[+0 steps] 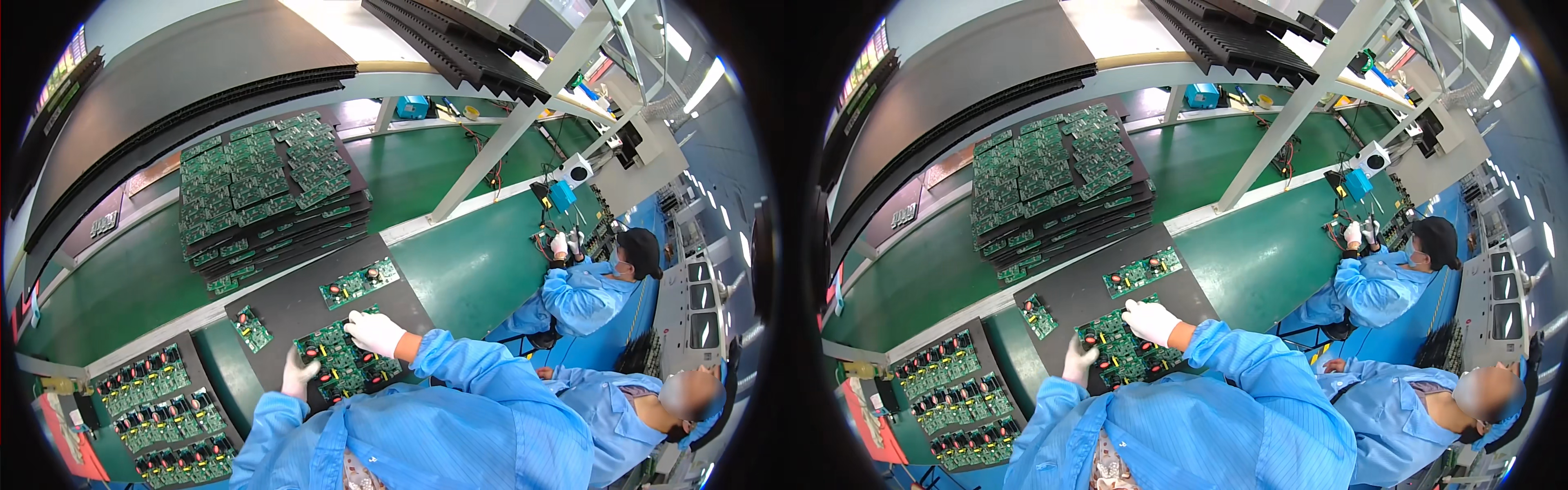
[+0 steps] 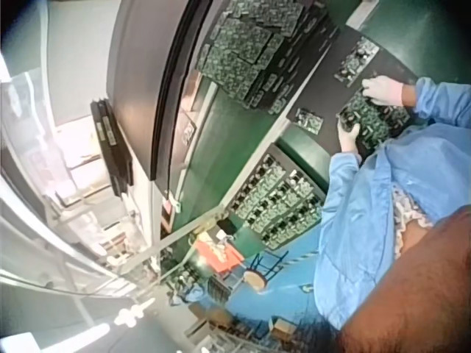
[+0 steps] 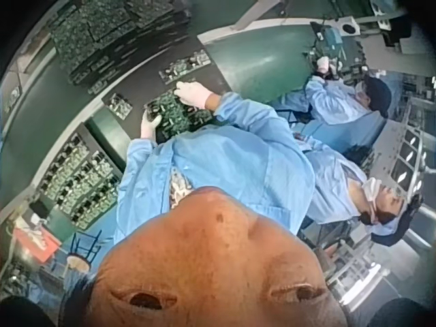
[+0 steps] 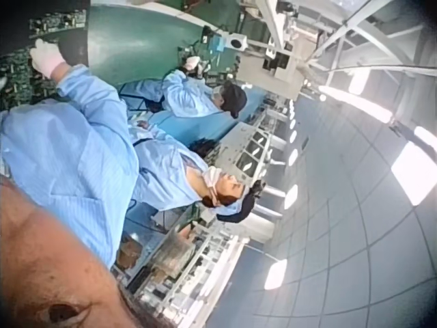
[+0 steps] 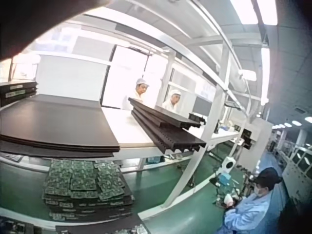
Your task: The person separates individual circuit boards from multi-board panels by hand and arranges the boards onto black mats on the workbench.
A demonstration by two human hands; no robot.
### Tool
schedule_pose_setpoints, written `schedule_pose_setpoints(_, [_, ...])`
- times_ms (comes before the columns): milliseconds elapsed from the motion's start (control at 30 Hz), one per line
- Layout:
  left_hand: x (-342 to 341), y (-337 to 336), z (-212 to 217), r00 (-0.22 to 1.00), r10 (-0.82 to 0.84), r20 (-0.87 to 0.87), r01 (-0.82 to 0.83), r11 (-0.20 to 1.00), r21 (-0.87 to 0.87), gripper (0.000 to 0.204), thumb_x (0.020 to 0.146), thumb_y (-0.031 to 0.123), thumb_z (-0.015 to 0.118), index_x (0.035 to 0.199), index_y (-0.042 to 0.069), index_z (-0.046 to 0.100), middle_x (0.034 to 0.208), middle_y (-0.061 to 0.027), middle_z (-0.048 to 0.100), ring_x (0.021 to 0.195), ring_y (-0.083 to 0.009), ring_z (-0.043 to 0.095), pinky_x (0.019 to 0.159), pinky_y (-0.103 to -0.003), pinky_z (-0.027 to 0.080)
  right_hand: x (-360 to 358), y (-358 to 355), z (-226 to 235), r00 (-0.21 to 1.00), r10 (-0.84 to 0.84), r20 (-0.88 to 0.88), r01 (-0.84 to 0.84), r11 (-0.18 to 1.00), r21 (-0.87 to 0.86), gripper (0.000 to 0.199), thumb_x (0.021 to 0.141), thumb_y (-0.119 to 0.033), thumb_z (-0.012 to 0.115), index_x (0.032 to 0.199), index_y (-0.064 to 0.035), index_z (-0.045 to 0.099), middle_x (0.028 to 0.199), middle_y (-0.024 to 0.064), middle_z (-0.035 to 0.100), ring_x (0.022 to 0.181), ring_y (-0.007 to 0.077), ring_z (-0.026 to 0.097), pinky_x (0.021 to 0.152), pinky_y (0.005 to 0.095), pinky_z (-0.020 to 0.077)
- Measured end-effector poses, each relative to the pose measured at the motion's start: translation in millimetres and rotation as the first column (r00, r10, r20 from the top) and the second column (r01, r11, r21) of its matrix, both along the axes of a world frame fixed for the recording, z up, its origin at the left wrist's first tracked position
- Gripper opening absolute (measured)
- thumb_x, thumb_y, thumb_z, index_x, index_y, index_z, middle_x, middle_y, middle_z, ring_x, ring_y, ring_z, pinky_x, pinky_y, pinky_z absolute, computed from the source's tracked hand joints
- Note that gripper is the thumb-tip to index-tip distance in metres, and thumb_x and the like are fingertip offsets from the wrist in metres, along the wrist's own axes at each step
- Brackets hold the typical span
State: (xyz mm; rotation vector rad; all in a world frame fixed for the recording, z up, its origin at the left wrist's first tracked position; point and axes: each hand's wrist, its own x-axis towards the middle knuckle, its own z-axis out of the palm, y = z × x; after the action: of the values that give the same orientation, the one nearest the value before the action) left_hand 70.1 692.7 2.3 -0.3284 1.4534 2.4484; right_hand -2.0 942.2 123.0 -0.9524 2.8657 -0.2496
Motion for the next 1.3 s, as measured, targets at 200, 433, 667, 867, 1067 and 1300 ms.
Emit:
schedule_pose_setpoints(200, [33,15,12,0.974,-0.188,0.129,0.203,0.973,-0.112,0.072,0.071,0.001,0.082,0.135,-0.003,0.050,0.116,-0.0163,0.067,0.101,-0.0271,0.066,0.093,-0.036,0.051,8,3,-5,0.999,-0.035,-0.018,0.034,0.999,-0.042,0.017,0.084,-0.019,0.063,0.096,-0.0077,0.061,0.099,0.0127,0.053,0.082,0.0306,0.062,0.069,0.0389,0.0536])
schedule_pose_setpoints(433, [29,11,24,0.976,-0.207,-0.065,0.172,0.920,-0.353,0.068,0.062,0.016,0.086,0.125,0.004,0.061,0.108,-0.0109,0.071,0.097,-0.0230,0.067,0.090,-0.034,0.052,-18,4,-1,0.988,-0.045,0.149,0.056,0.996,-0.072,0.021,0.073,-0.024,0.067,0.090,-0.0106,0.071,0.092,0.0127,0.062,0.081,0.0328,0.062,0.073,0.0403,0.0531])
schedule_pose_setpoints(667, [19,3,49,0.929,-0.367,0.055,0.338,0.774,-0.536,0.058,0.062,0.014,0.086,0.114,0.003,0.062,0.100,-0.0113,0.068,0.089,-0.0196,0.063,0.087,-0.031,0.051,-26,38,-11,0.979,-0.170,0.116,0.186,0.972,-0.146,0.026,0.072,-0.016,0.072,0.098,-0.0119,0.073,0.096,0.0058,0.062,0.083,0.0285,0.064,0.078,0.0359,0.0525])
schedule_pose_setpoints(867, [27,-6,26,0.944,-0.301,0.134,0.329,0.838,-0.434,0.059,0.064,0.010,0.085,0.117,0.002,0.061,0.104,-0.0120,0.066,0.093,-0.0199,0.062,0.090,-0.032,0.050,-4,66,-38,0.927,-0.326,0.185,0.330,0.944,0.006,0.029,0.076,-0.018,0.072,0.104,-0.0130,0.072,0.101,0.0055,0.061,0.085,0.0286,0.064,0.079,0.0359,0.0529])
schedule_pose_setpoints(1067, [7,-9,25,0.949,-0.292,0.122,0.315,0.840,-0.441,0.068,0.064,0.014,0.087,0.124,0.000,0.059,0.115,-0.0158,0.065,0.103,-0.0240,0.062,0.096,-0.033,0.049,1,27,10,0.990,-0.138,0.037,0.142,0.973,-0.184,0.035,0.076,-0.024,0.075,0.109,-0.0136,0.069,0.104,0.0049,0.061,0.089,0.0276,0.064,0.079,0.0362,0.0528])
schedule_pose_setpoints(1300, [-15,6,46,0.953,-0.238,0.187,0.284,0.915,-0.286,0.078,0.068,0.008,0.087,0.135,-0.006,0.049,0.120,-0.0216,0.063,0.107,-0.0273,0.061,0.099,-0.035,0.048,38,-3,19,0.992,-0.025,0.122,0.021,0.999,0.027,0.025,0.078,-0.028,0.070,0.093,-0.0100,0.062,0.099,0.0069,0.060,0.084,0.0278,0.062,0.073,0.0382,0.0521])
